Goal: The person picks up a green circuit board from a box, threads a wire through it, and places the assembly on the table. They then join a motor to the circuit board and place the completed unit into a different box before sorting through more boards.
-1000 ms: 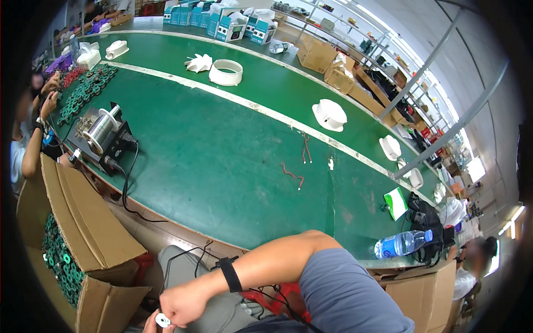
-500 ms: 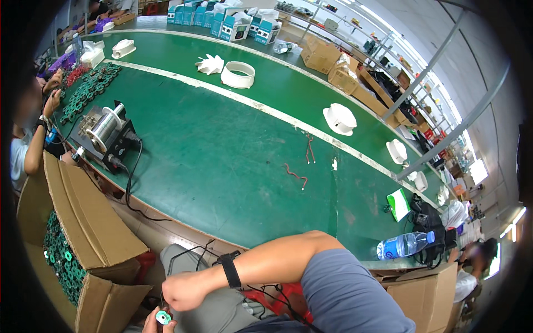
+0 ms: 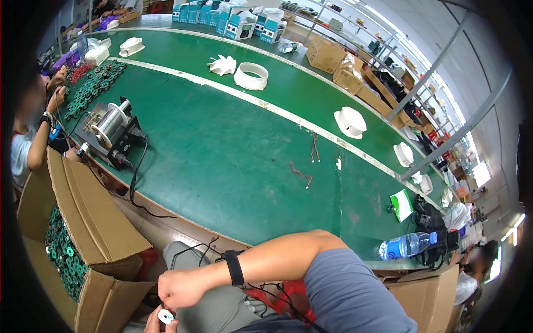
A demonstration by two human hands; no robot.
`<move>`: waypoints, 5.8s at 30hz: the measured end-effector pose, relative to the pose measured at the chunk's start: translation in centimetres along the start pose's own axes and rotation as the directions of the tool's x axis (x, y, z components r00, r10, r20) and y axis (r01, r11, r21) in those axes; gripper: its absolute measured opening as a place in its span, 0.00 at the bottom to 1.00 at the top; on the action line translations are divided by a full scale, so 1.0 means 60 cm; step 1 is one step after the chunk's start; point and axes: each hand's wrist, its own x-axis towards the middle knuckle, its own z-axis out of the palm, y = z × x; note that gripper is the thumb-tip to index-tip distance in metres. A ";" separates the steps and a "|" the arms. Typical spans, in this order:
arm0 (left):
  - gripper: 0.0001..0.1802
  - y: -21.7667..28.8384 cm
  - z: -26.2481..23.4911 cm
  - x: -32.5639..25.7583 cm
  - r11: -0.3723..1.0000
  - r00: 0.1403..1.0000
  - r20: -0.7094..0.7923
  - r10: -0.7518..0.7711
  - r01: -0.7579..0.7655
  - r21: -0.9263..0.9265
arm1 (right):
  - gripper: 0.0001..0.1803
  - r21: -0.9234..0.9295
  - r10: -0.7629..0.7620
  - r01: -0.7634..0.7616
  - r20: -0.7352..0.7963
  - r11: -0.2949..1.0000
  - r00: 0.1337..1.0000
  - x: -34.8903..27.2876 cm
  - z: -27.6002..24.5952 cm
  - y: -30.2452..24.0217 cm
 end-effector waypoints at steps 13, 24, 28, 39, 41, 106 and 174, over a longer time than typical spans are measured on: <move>0.17 0.010 0.002 0.005 1.000 1.000 0.008 -0.024 0.024 0.007 | 0.11 -0.071 -0.016 0.018 0.033 0.997 0.999 0.002 0.012 0.028; 0.17 0.016 -0.018 0.022 0.992 0.993 0.067 0.097 -0.102 0.075 | 0.10 0.166 -0.144 0.119 0.144 0.979 0.979 -0.003 0.015 -0.032; 0.17 0.012 -0.002 0.017 0.998 0.997 0.058 -0.056 0.057 -0.019 | 0.11 -0.070 -0.028 0.024 -0.055 0.997 0.998 0.006 -0.001 0.004; 0.17 0.021 -0.031 0.050 0.996 0.995 0.064 0.074 -0.077 0.053 | 0.11 -0.082 -0.094 0.105 0.126 0.991 0.988 0.034 -0.003 0.002; 0.16 0.016 -0.019 0.039 0.995 0.997 0.033 0.066 -0.068 0.079 | 0.12 -0.192 -0.018 0.023 0.026 0.981 0.999 0.029 -0.021 0.007; 0.24 -0.051 -0.059 0.086 0.990 0.986 0.125 0.109 -0.096 -0.100 | 0.07 -0.113 0.085 -0.066 0.171 0.991 0.982 0.078 -0.053 -0.042; 0.29 -0.053 -0.082 0.082 0.961 0.977 -0.076 0.198 -0.209 -0.180 | 0.12 -0.010 0.456 -0.457 0.111 0.889 0.883 0.066 -0.052 -0.082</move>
